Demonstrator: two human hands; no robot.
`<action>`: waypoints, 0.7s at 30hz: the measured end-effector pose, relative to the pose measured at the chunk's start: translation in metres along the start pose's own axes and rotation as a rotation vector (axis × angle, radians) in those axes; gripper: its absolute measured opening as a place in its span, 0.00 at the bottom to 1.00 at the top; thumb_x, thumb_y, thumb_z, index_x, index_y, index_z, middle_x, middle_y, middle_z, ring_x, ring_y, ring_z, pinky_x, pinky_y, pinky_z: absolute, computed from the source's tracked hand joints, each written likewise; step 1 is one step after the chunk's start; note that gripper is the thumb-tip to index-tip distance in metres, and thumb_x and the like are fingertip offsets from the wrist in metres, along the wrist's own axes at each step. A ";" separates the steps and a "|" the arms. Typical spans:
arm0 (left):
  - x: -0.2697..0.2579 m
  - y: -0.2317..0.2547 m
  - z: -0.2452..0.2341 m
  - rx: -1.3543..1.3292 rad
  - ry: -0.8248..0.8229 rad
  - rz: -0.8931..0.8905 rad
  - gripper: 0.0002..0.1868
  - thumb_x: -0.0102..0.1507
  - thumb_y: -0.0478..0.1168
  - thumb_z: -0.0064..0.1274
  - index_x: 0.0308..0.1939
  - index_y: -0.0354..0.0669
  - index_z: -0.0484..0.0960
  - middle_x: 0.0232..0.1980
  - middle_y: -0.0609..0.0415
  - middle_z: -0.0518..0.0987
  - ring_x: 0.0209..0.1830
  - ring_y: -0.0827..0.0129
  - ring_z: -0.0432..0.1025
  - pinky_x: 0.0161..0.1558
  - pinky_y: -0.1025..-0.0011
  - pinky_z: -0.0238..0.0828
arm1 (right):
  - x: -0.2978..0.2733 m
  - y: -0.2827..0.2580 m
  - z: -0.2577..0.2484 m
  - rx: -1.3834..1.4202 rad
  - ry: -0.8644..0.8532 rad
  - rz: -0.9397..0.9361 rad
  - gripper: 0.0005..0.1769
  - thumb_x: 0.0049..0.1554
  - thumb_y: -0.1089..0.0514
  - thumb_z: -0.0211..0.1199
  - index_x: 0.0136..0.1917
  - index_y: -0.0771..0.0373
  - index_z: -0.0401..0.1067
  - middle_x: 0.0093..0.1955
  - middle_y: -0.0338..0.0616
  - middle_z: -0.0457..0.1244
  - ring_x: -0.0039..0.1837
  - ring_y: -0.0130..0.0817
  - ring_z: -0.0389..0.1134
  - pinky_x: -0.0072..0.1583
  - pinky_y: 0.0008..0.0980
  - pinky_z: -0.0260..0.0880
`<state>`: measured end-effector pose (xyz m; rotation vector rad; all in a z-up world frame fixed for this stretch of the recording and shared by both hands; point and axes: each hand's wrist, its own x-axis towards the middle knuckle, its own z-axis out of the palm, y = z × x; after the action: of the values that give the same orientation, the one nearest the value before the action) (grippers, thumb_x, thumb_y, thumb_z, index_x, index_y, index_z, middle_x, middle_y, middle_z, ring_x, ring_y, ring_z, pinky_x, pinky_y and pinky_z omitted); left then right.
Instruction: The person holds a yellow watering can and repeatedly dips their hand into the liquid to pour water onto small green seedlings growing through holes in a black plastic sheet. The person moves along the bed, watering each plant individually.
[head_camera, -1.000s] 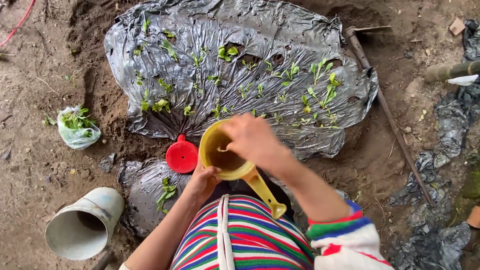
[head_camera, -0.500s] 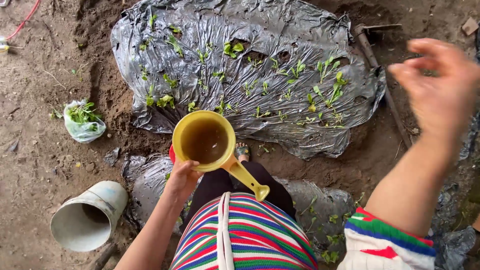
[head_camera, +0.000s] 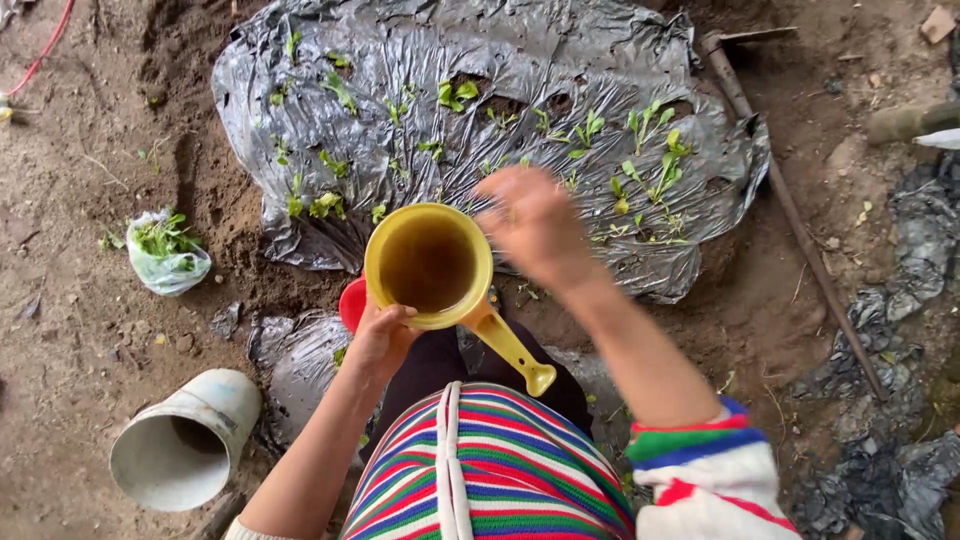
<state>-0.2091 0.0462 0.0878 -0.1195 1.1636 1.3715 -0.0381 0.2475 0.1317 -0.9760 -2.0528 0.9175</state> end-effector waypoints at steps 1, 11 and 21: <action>0.007 -0.009 -0.007 0.011 -0.007 0.000 0.42 0.51 0.25 0.49 0.69 0.52 0.58 0.61 0.42 0.68 0.55 0.51 0.67 0.55 0.37 0.71 | -0.012 0.000 0.031 -0.091 -0.169 -0.121 0.10 0.52 0.62 0.73 0.49 0.58 0.79 0.49 0.47 0.69 0.55 0.47 0.70 0.59 0.43 0.70; 0.006 -0.021 -0.007 -0.053 -0.076 -0.037 0.44 0.51 0.26 0.52 0.70 0.54 0.59 0.55 0.43 0.69 0.50 0.54 0.69 0.52 0.35 0.72 | -0.035 -0.017 0.059 -0.591 -0.773 -0.145 0.22 0.49 0.42 0.72 0.55 0.46 0.73 0.48 0.36 0.65 0.50 0.38 0.68 0.48 0.42 0.75; -0.012 0.008 -0.007 -0.075 -0.078 0.029 0.42 0.47 0.30 0.55 0.66 0.52 0.64 0.67 0.46 0.67 0.62 0.54 0.67 0.51 0.57 0.76 | 0.057 0.022 -0.174 -0.063 -0.338 0.355 0.28 0.56 0.66 0.71 0.69 0.60 0.69 0.62 0.48 0.67 0.53 0.30 0.70 0.57 0.29 0.77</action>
<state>-0.2170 0.0355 0.0964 -0.1023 1.0533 1.4332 0.0806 0.3575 0.2200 -1.3222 -2.2351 1.2813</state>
